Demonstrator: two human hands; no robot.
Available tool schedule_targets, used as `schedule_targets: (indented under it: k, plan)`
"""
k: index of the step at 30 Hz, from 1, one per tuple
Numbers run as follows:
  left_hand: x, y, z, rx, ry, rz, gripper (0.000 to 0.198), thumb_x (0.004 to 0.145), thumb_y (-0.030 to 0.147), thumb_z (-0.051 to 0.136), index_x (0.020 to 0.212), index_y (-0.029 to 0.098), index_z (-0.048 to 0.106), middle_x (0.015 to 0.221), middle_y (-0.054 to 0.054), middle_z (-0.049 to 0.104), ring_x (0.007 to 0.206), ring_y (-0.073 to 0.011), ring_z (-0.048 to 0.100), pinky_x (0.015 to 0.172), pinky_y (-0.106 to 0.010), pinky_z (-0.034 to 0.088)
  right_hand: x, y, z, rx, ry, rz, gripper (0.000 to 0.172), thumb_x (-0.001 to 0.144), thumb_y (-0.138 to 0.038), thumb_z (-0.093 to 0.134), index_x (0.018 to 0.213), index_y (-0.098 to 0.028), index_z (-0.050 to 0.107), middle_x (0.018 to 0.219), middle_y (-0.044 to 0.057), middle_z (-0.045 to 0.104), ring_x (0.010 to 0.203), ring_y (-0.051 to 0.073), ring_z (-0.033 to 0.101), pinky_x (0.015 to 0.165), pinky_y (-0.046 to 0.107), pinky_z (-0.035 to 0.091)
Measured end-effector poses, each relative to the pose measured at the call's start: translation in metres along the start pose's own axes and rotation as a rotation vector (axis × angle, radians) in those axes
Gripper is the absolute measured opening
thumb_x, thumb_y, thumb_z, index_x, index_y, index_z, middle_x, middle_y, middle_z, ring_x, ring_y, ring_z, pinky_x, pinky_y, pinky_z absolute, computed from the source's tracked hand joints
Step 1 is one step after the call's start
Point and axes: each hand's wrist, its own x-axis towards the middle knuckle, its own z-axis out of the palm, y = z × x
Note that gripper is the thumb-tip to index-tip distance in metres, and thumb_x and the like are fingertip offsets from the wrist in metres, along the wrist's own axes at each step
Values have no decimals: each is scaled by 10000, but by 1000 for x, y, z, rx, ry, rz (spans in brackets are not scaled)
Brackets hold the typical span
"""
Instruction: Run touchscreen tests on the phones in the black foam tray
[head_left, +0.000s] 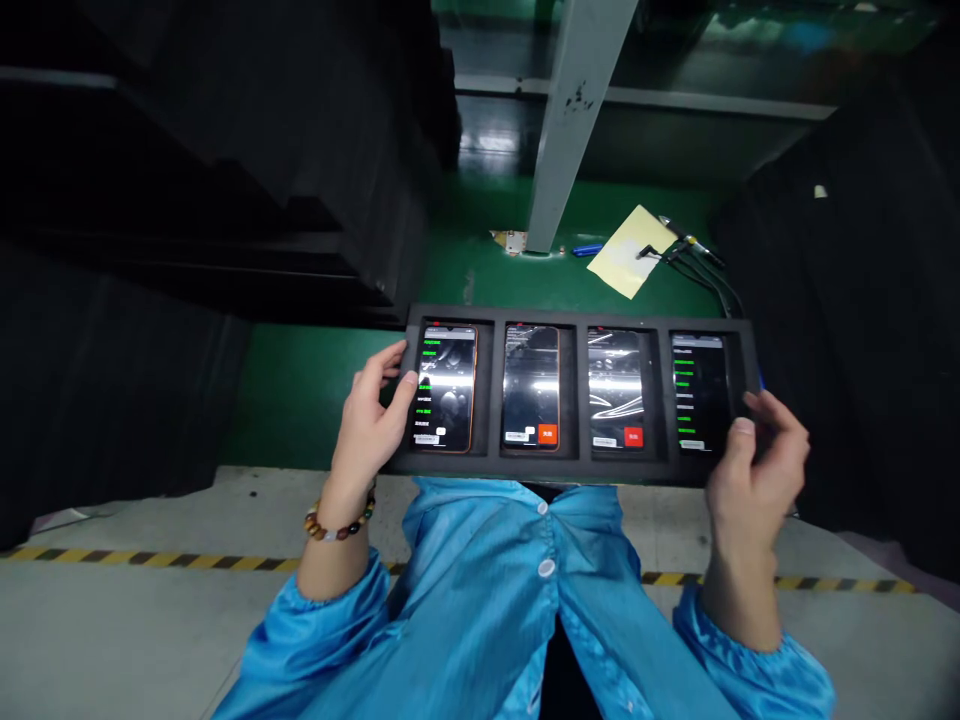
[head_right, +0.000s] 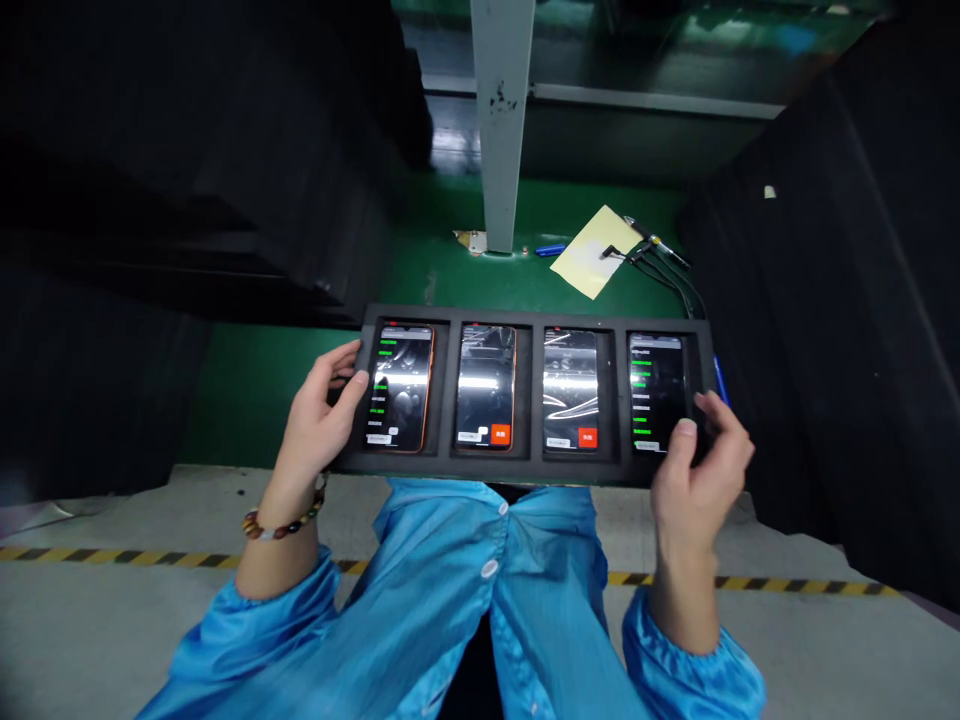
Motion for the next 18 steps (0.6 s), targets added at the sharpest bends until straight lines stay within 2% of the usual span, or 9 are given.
schedule_targets:
  k: [3, 5, 7, 12, 15, 18]
  plan:
    - [11, 11, -2, 73, -12, -104, 642, 1022, 629, 598, 1551, 264, 588, 1330, -121, 739, 1108, -277, 722, 972, -421, 571, 5, 27, -12, -164, 2, 132, 633, 1074, -622, 469, 1431, -145, 684, 1311, 228, 722, 1264, 440, 650, 1118, 683, 503]
    - [23, 16, -3, 174, -31, -152, 701, 993, 689, 594, 1535, 244, 606, 1217, -121, 761, 1008, -281, 729, 926, -421, 568, 9, 36, -14, -207, -14, 150, 674, 1067, -673, 439, 1337, -132, 739, 1212, 227, 741, 1186, 432, 665, 1082, 670, 518]
    - [35, 17, -5, 276, -62, -178, 725, 981, 740, 559, 1489, 233, 653, 1142, -123, 774, 988, -300, 730, 930, -436, 558, 13, 41, -13, -202, -2, 142, 713, 1057, -713, 433, 1286, -120, 756, 1163, 225, 745, 1144, 414, 670, 1064, 644, 527]
    - [50, 18, -6, 408, -114, -191, 703, 990, 763, 486, 1407, 241, 708, 1128, -133, 786, 1029, -346, 728, 934, -459, 542, 21, 57, -8, -172, -27, 173, 739, 1046, -749, 433, 1204, -105, 759, 1125, 253, 733, 1147, 423, 665, 1057, 654, 512]
    - [49, 20, -4, 409, -99, -195, 679, 1006, 731, 476, 1408, 232, 701, 1114, -125, 777, 975, -325, 719, 953, -467, 541, 21, 62, -6, -89, -49, 170, 701, 1054, -715, 457, 1289, -114, 730, 1203, 251, 731, 1183, 406, 675, 1067, 643, 523]
    - [44, 18, -1, 377, -57, -186, 666, 1016, 695, 475, 1397, 199, 704, 1105, -127, 744, 955, -309, 698, 985, -484, 551, 20, 56, -5, 0, -2, 8, 566, 1096, -593, 486, 1454, -185, 648, 1410, 204, 695, 1347, 359, 623, 1164, 618, 485]
